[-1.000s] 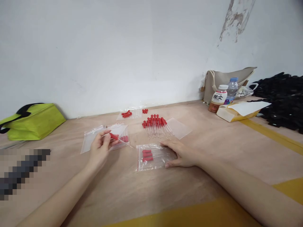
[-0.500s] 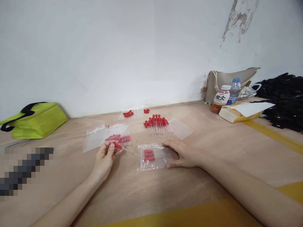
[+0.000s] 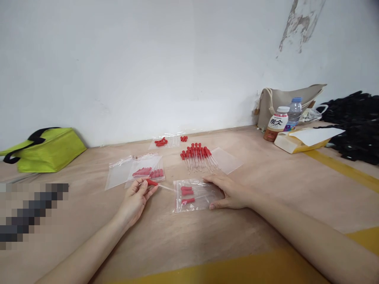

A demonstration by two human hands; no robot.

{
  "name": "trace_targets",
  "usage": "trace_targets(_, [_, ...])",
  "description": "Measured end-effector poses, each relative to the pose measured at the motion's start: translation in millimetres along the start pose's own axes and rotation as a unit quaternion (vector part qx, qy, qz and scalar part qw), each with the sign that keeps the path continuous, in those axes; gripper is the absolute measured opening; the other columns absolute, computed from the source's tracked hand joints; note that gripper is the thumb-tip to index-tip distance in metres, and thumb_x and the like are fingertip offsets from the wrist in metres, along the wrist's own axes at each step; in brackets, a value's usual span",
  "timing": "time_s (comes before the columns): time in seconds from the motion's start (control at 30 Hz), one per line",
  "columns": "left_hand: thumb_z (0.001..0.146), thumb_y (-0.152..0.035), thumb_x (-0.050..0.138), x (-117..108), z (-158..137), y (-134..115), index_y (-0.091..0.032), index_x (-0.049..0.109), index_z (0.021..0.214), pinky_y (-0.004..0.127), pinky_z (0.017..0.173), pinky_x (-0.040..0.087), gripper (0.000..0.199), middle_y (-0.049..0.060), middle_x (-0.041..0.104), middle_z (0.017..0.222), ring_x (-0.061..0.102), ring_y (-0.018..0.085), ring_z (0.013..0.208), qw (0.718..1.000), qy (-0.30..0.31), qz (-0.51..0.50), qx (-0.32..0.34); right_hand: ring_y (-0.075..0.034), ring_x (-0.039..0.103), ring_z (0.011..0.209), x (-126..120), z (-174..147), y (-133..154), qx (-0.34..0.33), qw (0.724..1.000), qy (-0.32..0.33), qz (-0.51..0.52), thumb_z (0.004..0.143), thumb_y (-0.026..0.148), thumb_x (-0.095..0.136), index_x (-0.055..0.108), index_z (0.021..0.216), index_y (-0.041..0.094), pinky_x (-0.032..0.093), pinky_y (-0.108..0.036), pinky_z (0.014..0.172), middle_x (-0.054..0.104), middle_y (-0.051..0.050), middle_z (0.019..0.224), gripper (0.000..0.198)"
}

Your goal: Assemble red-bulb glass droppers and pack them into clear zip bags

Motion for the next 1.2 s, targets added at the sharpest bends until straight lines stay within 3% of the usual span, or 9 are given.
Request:
trace_targets(0.33, [0.078, -0.011, 0.054, 2, 0, 2, -0.018, 0.056, 0.078, 0.03, 0.089, 0.047, 0.007, -0.003, 0.059, 0.076, 0.062, 0.01, 0.077, 1.0, 0.005, -0.018, 0.019, -0.029, 0.04, 0.115, -1, -1, 0, 0.001, 1.0, 0.0, 0.003, 0.064, 0.057, 0.063, 0.039, 0.128, 0.02, 0.034, -0.045, 0.095, 0.045, -0.012, 0.126, 0.078])
trace_targets(0.57, [0.08, -0.015, 0.053, -6, 4, -2, -0.018, 0.056, 0.081, 0.024, 0.081, 0.051, 0.004, -0.001, 0.061, 0.074, 0.061, 0.009, 0.072, 0.999, -0.005, 0.005, 0.034, -0.028, 0.04, 0.116, 0, -1, -2, 0.004, 1.0, 0.003, -0.004, 0.064, 0.059, 0.062, 0.038, 0.128, 0.019, 0.034, -0.045, 0.096, 0.044, -0.012, 0.127, 0.078])
trace_targets(0.73, [0.08, -0.014, 0.052, -3, 1, 1, -0.017, 0.055, 0.082, 0.026, 0.082, 0.05, 0.005, 0.0, 0.063, 0.072, 0.062, 0.01, 0.075, 1.0, 0.013, -0.001, 0.007, -0.029, 0.039, 0.116, -1, -1, 0, 0.003, 1.0, 0.006, -0.011, 0.064, 0.06, 0.061, 0.038, 0.128, 0.019, 0.033, -0.045, 0.096, 0.044, -0.012, 0.127, 0.078])
trace_targets(0.93, [0.073, -0.021, 0.063, 7, -12, 6, -0.018, 0.055, 0.088, 0.032, 0.086, 0.047, 0.018, 0.004, 0.066, 0.086, 0.062, 0.015, 0.085, 0.989, 0.127, 0.069, -0.038, -0.028, 0.039, 0.116, -1, -1, 1, 0.009, 1.0, 0.011, -0.012, 0.065, 0.06, 0.06, 0.038, 0.128, 0.018, 0.034, -0.044, 0.096, 0.044, -0.013, 0.127, 0.079])
trace_targets(1.1, [0.072, -0.027, 0.065, 11, -16, 5, -0.016, 0.057, 0.084, 0.028, 0.079, 0.047, 0.018, 0.003, 0.065, 0.085, 0.061, 0.014, 0.081, 0.932, 0.248, 0.262, 0.006, -0.028, 0.041, 0.115, 0, 0, -2, 0.0, 1.0, 0.006, -0.006, 0.064, 0.059, 0.062, 0.038, 0.128, 0.018, 0.034, -0.044, 0.095, 0.045, -0.012, 0.126, 0.079])
trace_targets(1.2, [0.074, -0.028, 0.062, 20, -16, 7, -0.016, 0.057, 0.084, 0.026, 0.072, 0.047, 0.016, 0.002, 0.063, 0.082, 0.059, 0.014, 0.077, 0.906, 0.285, 0.31, 0.043, -0.028, 0.042, 0.113, 2, 1, -2, -0.003, 1.0, 0.004, -0.012, 0.065, 0.059, 0.061, 0.038, 0.128, 0.018, 0.035, -0.044, 0.093, 0.046, -0.012, 0.125, 0.079])
Point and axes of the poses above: each hand's wrist, its own z-axis towards the middle knuckle, its own x-axis out of the palm, y = z × x, the point moved 2 cm from there along z, towards the middle knuckle
